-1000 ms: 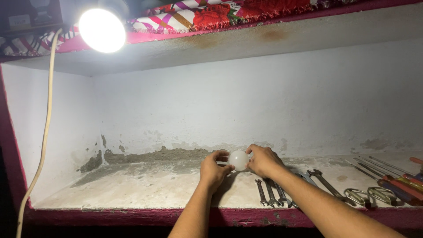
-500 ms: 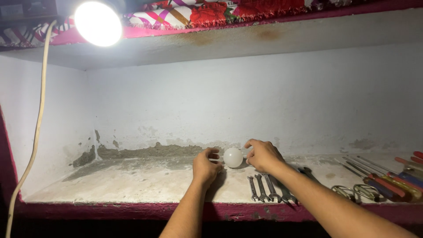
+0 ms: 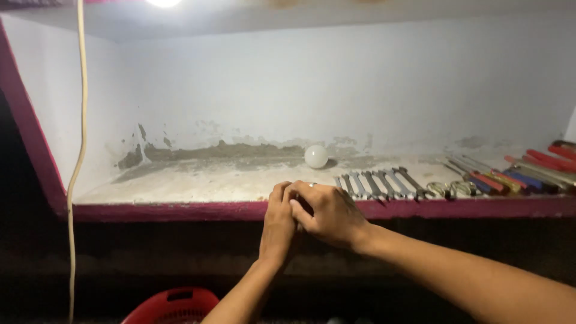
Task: The person takes items from a red basket on the floor and places them on a shelf. They handle light bulbs, small cases, a toy car, a circular object, a toy wheel, a white plastic piece, and a green wire, wiping some with a cloth before arranging them on the shelf.
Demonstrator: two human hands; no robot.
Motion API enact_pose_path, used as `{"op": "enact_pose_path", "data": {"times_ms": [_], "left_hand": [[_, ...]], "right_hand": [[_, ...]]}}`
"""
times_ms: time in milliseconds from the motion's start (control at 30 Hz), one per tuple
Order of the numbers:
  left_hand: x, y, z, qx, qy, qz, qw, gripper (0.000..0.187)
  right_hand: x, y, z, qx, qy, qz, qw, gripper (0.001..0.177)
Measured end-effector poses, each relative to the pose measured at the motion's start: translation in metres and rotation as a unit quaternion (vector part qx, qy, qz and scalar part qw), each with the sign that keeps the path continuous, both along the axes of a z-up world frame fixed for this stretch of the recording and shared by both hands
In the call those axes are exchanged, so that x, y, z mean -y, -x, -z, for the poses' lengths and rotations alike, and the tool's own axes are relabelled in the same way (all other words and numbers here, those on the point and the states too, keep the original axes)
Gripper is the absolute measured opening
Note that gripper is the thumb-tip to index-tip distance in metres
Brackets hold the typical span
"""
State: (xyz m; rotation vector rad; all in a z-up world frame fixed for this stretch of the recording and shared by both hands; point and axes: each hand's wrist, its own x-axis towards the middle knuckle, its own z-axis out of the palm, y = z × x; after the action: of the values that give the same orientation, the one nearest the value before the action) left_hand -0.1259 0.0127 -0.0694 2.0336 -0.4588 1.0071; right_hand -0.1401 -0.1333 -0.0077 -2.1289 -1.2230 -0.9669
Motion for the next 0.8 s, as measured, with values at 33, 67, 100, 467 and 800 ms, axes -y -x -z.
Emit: {"op": "enact_pose_path", "data": {"times_ms": [33, 67, 100, 467, 800], "left_hand": [[-0.009, 0.009, 0.015, -0.01, 0.002, 0.002, 1.0, 0.047], [-0.017, 0.018, 0.03, 0.041, -0.065, 0.009, 0.997, 0.047], [-0.026, 0.026, 0.043, 0.093, -0.132, 0.015, 0.987, 0.047], [-0.077, 0.03, 0.179, -0.288, -0.381, 0.027, 0.878, 0.07], [-0.057, 0.019, 0.234, -0.388, -0.345, 0.042, 0.854, 0.061]], "right_hand": [[0.0, 0.004, 0.016, -0.01, 0.002, 0.002, 1.0, 0.022], [0.001, 0.008, 0.031, -0.018, 0.014, -0.008, 1.0, 0.02], [0.001, 0.011, 0.045, -0.024, 0.025, -0.02, 0.999, 0.02], [0.104, -0.071, 0.259, -0.369, 0.432, 0.215, 0.795, 0.047], [0.123, -0.105, 0.334, -0.451, 0.345, 0.301, 0.766, 0.078]]}}
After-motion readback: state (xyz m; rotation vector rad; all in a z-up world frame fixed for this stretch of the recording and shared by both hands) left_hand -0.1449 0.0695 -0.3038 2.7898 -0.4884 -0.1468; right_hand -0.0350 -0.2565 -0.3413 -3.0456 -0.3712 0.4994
